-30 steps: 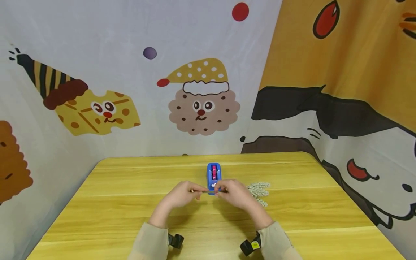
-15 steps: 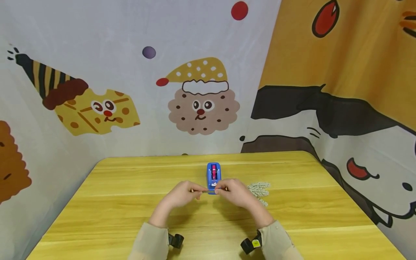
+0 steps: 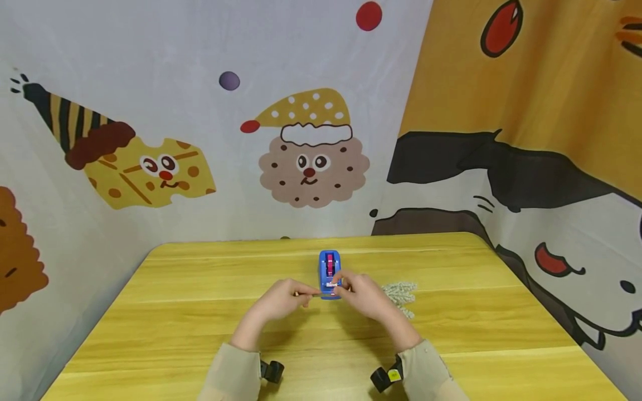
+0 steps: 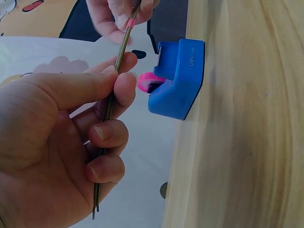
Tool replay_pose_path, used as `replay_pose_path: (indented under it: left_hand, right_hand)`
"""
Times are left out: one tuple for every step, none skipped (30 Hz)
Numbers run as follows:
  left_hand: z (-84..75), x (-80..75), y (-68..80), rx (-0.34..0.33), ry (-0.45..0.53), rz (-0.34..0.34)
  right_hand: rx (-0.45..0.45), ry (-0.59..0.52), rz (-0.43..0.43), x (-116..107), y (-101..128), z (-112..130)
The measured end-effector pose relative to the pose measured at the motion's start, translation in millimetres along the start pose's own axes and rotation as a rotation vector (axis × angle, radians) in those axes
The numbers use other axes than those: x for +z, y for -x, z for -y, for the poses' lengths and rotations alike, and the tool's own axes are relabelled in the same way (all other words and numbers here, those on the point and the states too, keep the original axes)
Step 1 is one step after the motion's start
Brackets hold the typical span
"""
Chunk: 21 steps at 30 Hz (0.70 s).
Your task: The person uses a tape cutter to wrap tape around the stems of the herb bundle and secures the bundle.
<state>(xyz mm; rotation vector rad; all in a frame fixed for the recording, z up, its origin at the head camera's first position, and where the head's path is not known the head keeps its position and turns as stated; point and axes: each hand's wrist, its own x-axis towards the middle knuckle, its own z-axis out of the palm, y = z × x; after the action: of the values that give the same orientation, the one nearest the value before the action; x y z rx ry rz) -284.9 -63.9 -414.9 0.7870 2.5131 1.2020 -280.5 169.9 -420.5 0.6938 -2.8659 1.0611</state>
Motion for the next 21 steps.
replay_pose_path:
  left_hand:
    - [0.0, 0.0, -0.1, 0.001, 0.000, 0.000]
    - [0.0, 0.1, -0.2, 0.002, 0.000, 0.000]
    - [0.0, 0.1, -0.2, 0.003, -0.002, 0.000]
    - [0.1, 0.1, -0.3, 0.005, -0.004, -0.002]
    - [0.2, 0.1, -0.4, 0.006, -0.006, -0.002]
    - [0.3, 0.0, -0.5, 0.008, -0.008, -0.003]
    - [0.5, 0.0, -0.6, 0.011, -0.010, -0.005]
    - [0.6, 0.0, -0.6, 0.013, -0.011, -0.005]
    - [0.8, 0.0, -0.6, 0.014, -0.011, -0.004]
    - [0.9, 0.1, -0.6, 0.015, -0.011, -0.003]
    - [0.9, 0.1, -0.6, 0.016, -0.010, -0.001]
    - [0.9, 0.1, -0.5, 0.016, -0.010, 0.001]
    - [0.7, 0.1, -0.4, 0.016, -0.010, 0.002]
    - [0.6, 0.1, -0.3, 0.015, -0.009, 0.004]
    - [0.5, 0.2, -0.2, 0.015, -0.010, 0.005]
    - [0.6, 0.3, -0.2, 0.015, -0.011, 0.005]
    - [0.6, 0.5, -0.3, 0.013, -0.011, 0.005]
    - [0.7, 0.6, -0.3, 0.011, -0.011, 0.005]
    - [0.9, 0.9, -0.3, 0.010, -0.008, 0.004]
    - [1.2, 1.1, -0.5, 0.008, -0.006, 0.005]
    - [1.3, 1.3, -0.6, 0.007, -0.003, 0.005]
  right_hand:
    - [0.005, -0.008, -0.007, -0.2, 0.0, -0.1]
    - [0.002, -0.011, -0.013, -0.5, 0.0, -0.3]
    - [-0.004, -0.010, -0.018, -1.0, 0.1, -0.3]
    - [-0.013, -0.008, -0.020, -1.5, 0.3, -0.4]
    - [-0.030, -0.006, -0.022, -2.0, 0.3, -0.5]
    - [-0.044, -0.001, -0.022, -2.5, 0.3, -0.6]
    - [-0.058, 0.002, -0.020, -2.9, 0.4, -0.8]
    - [-0.072, 0.006, -0.017, -3.1, 0.3, -1.1]
    - [-0.082, 0.010, -0.012, -3.3, 0.4, -1.2]
    - [-0.090, 0.014, -0.005, -3.3, 0.4, -1.5]
    - [-0.095, 0.014, 0.001, -3.3, 0.5, -1.6]
    - [-0.091, 0.011, 0.009, -3.2, 0.7, -1.6]
    - [-0.087, 0.008, 0.017, -3.2, 0.8, -1.6]
    - [-0.082, 0.009, 0.025, -2.9, 0.8, -1.8]
    - [-0.073, 0.010, 0.035, -2.7, 0.8, -1.7]
    - [-0.065, 0.009, 0.044, -2.5, 0.7, -1.7]
    - [-0.056, 0.010, 0.052, -2.2, 0.6, -1.7]
    - [-0.045, 0.012, 0.059, -1.8, 0.5, -1.7]
    - [-0.034, 0.015, 0.067, -1.5, 0.5, -1.6]
    - [-0.024, 0.020, 0.071, -1.1, 0.5, -1.8]
    - [-0.016, 0.023, 0.075, -0.9, 0.6, -1.6]
